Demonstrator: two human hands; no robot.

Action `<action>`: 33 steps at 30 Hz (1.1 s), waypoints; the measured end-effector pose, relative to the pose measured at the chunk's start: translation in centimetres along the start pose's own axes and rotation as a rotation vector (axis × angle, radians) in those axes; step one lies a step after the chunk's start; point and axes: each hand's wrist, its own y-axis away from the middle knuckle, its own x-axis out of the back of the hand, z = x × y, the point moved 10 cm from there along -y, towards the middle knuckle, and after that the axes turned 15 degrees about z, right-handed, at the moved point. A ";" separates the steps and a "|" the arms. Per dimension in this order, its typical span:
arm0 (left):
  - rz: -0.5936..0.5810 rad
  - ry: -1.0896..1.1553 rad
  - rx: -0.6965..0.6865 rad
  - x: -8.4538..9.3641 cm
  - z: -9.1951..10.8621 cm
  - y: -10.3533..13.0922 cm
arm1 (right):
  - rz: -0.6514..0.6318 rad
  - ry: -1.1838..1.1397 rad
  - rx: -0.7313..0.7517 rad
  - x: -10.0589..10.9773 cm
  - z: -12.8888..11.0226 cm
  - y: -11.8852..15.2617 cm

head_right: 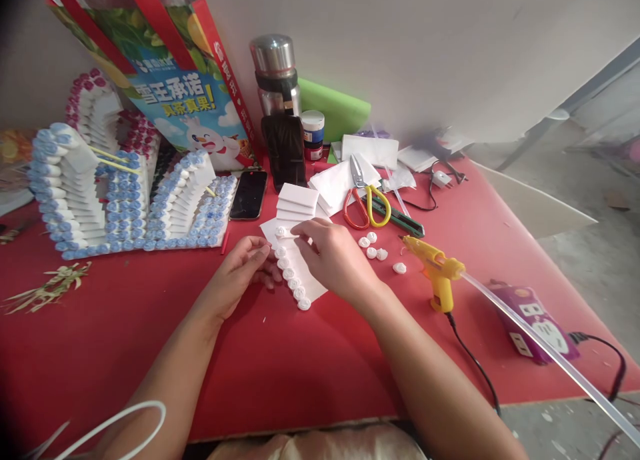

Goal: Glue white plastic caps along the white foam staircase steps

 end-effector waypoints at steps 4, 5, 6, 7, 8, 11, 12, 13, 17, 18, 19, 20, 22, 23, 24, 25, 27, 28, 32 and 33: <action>0.054 -0.028 0.005 -0.1 -0.1 0.0 | 0.027 0.128 0.064 2.8 -0.4 1.3; 0.075 -0.041 -0.004 0.0 -0.2 -0.1 | 0.029 0.140 0.064 3.2 -0.1 1.9; 0.095 -0.054 -0.012 0.0 -0.2 -0.2 | 0.032 0.143 0.059 3.4 0.3 2.4; 0.114 -0.064 -0.017 0.0 -0.3 -0.2 | 0.037 0.142 0.046 3.5 0.9 2.9; 0.129 -0.071 -0.021 -0.1 -0.4 -0.3 | 0.048 0.136 0.034 3.5 1.5 3.4; 0.163 -0.075 -0.033 -0.1 -0.5 -0.5 | 0.068 0.105 0.009 3.1 3.3 4.6; 0.171 -0.070 -0.037 -0.1 -0.5 -0.5 | 0.068 0.086 0.002 2.9 3.7 4.8; 0.179 -0.064 -0.041 0.0 -0.5 -0.5 | 0.066 0.063 -0.005 2.7 4.1 5.0; 0.189 -0.037 -0.051 0.0 -0.3 -0.5 | 0.078 0.006 -0.013 2.5 4.6 5.5; 0.189 -0.030 -0.051 0.0 -0.3 -0.5 | 0.079 0.005 -0.007 2.5 4.5 5.7; 0.189 -0.024 -0.048 0.0 -0.3 -0.5 | 0.079 0.005 0.002 2.5 4.2 5.8; 0.190 -0.019 -0.044 0.0 -0.3 -0.6 | 0.076 0.006 0.018 2.5 3.9 6.1; 0.193 -0.010 -0.041 0.0 -0.3 -0.7 | 0.056 0.007 0.064 2.3 3.1 6.8; 0.194 -0.005 -0.043 0.0 -0.3 -0.7 | 0.041 0.009 0.089 2.2 2.7 7.3; 0.196 0.001 -0.046 0.0 -0.3 -0.8 | 0.030 0.015 0.109 2.2 2.5 7.9; 0.198 0.008 -0.049 0.1 -0.3 -0.9 | 0.025 0.025 0.118 2.2 2.4 8.4; 0.214 0.020 -0.052 0.3 -0.3 -1.1 | 0.043 0.053 0.098 2.7 2.8 9.5; 0.225 0.026 -0.054 0.4 -0.3 -1.2 | 0.065 0.070 0.076 3.1 3.2 9.9; 0.253 0.036 -0.068 0.8 -0.1 -1.6 | 0.128 0.136 -0.008 4.7 5.3 11.3; 0.254 0.032 -0.067 0.8 -0.1 -1.6 | 0.135 0.158 -0.019 5.0 5.8 11.6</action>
